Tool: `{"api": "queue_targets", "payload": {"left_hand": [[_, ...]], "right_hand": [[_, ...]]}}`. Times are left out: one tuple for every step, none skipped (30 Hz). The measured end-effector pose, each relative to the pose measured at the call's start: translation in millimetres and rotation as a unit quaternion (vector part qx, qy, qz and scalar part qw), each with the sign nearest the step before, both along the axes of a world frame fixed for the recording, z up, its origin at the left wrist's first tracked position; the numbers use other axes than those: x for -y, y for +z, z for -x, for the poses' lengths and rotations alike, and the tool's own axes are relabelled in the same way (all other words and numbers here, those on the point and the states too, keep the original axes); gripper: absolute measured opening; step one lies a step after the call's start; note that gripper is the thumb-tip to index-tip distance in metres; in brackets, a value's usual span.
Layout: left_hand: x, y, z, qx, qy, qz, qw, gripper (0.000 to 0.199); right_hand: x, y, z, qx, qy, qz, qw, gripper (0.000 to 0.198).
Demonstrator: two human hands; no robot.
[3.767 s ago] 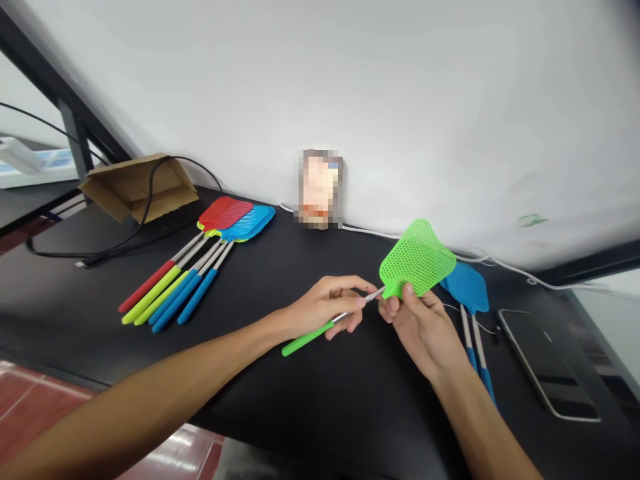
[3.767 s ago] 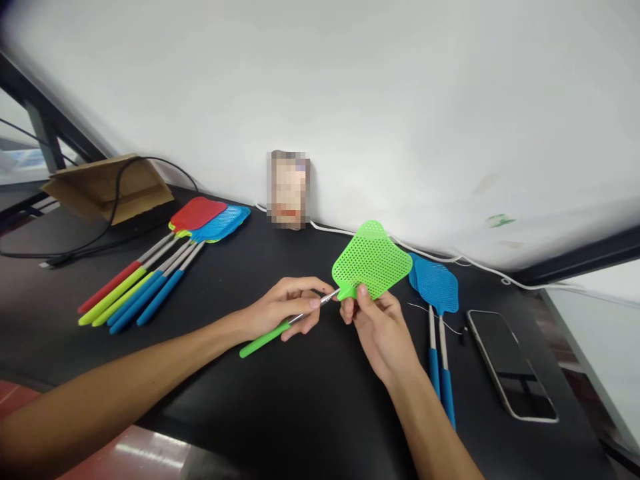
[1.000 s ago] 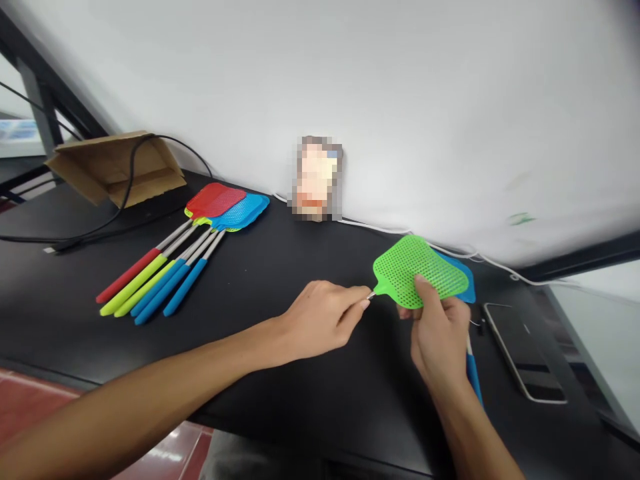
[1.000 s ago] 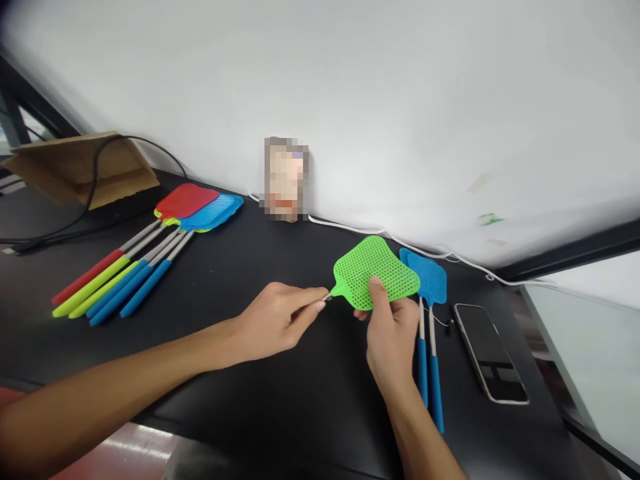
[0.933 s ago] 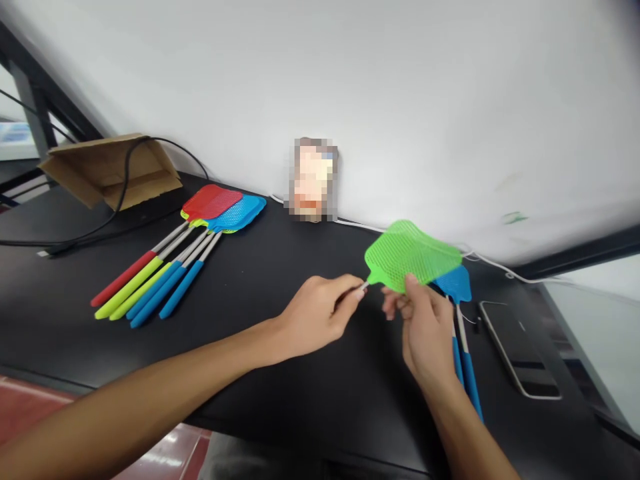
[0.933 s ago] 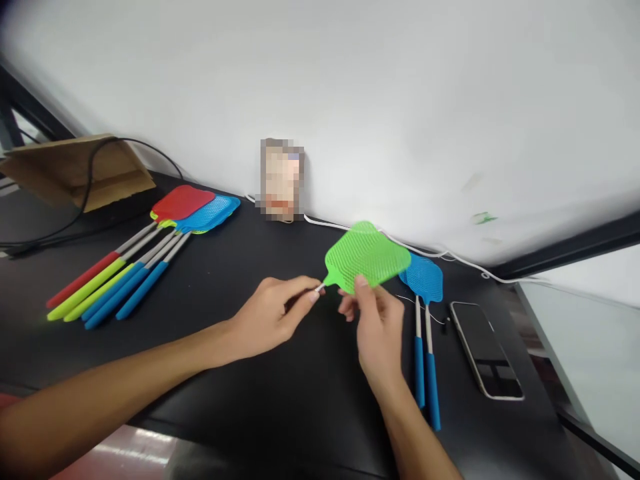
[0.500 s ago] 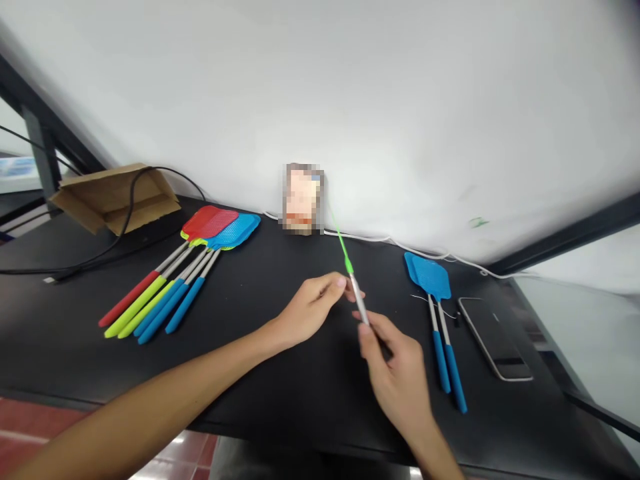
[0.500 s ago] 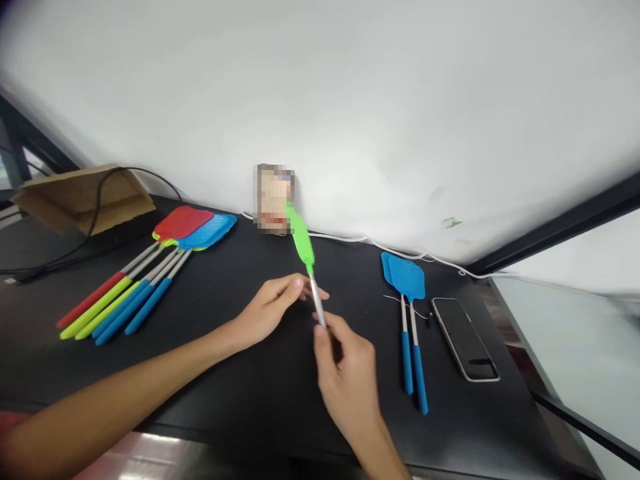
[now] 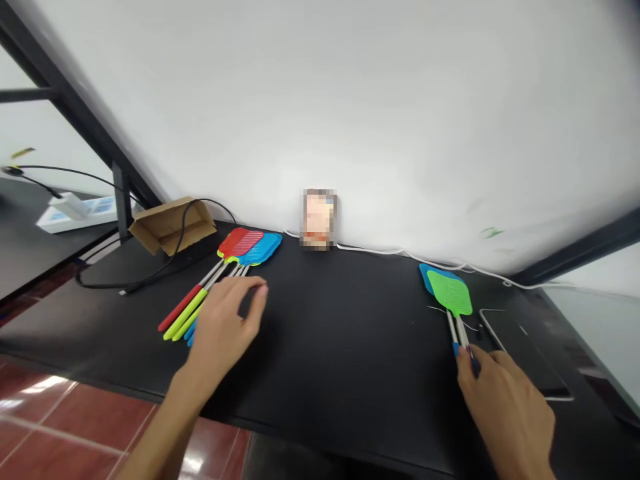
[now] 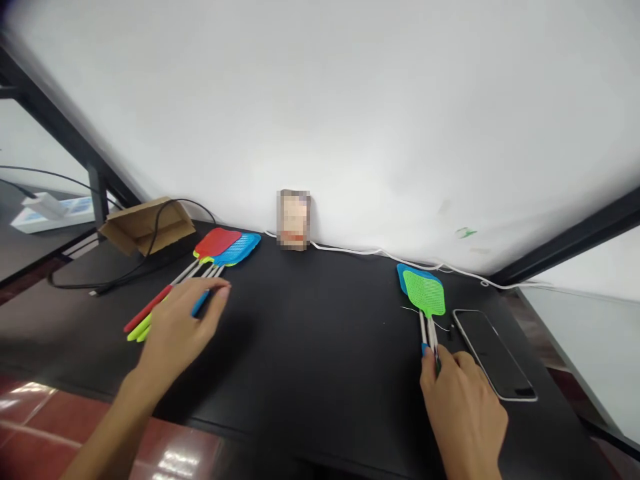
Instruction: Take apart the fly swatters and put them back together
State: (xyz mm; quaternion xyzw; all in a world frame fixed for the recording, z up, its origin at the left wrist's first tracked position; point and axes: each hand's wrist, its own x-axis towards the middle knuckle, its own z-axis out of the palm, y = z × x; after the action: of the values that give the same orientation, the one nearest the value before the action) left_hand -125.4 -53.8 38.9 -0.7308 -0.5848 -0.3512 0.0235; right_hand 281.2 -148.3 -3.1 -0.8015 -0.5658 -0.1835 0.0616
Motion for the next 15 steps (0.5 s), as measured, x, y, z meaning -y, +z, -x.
{"api": "queue_targets", "payload": {"left_hand": [[2,-5.5,16,-0.053,0.058,-0.001,0.997,0.025],[2,-10.5,29,-0.113,0.1,0.016,0.988,0.028],[2,-14.8,41,-0.168,0.129,0.039,0.977,0.032],[0,-18.1,50,-0.216,0.147,0.067,0.963,0.035],[-3,-20.5,56,-0.252,0.159,0.095,0.95,0.037],[-6,-22.0,61,-0.276,0.166,0.118,0.939,0.039],[-9,-22.9,63,-0.291,0.169,0.137,0.932,0.041],[-12,-23.3,65,-0.298,0.171,0.151,0.927,0.042],[-15,-23.5,65,-0.303,0.17,0.16,0.924,0.043],[-17,-23.6,65,-0.307,0.17,0.166,0.921,0.044],[-19,-23.8,65,-0.31,0.17,0.171,0.92,0.044],[-21,-24.0,64,-0.309,0.172,0.176,0.919,0.045],[-23,-24.1,64,-0.303,0.176,0.184,0.918,0.045],[-25,-23.8,64,-0.292,0.182,0.196,0.918,0.044],[-26,-23.0,64,-0.276,0.187,0.213,0.918,0.044]], "right_hand": [[-5,3,3,-0.003,0.005,-0.027,1.0,0.038],[-10,8,6,-0.01,0.014,-0.058,0.998,0.039],[-17,14,12,-0.024,0.031,-0.087,0.995,0.04],[-25,21,19,-0.046,0.059,-0.111,0.991,0.04],[-34,27,27,-0.072,0.095,-0.128,0.985,0.04],[-44,33,36,-0.099,0.136,-0.14,0.976,0.039],[-55,37,46,-0.122,0.178,-0.146,0.965,0.037],[-66,40,56,-0.139,0.218,-0.148,0.954,0.036],[-77,39,65,-0.153,0.255,-0.149,0.943,0.034],[-87,36,74,-0.167,0.285,-0.146,0.932,0.032],[-96,30,81,-0.184,0.306,-0.143,0.923,0.03],[-103,22,86,-0.204,0.32,-0.136,0.915,0.029],[-107,14,90,-0.226,0.328,-0.123,0.909,0.028],[-110,5,93,-0.249,0.334,-0.106,0.903,0.027],[-110,-3,94,-0.271,0.338,-0.087,0.897,0.026]]}}
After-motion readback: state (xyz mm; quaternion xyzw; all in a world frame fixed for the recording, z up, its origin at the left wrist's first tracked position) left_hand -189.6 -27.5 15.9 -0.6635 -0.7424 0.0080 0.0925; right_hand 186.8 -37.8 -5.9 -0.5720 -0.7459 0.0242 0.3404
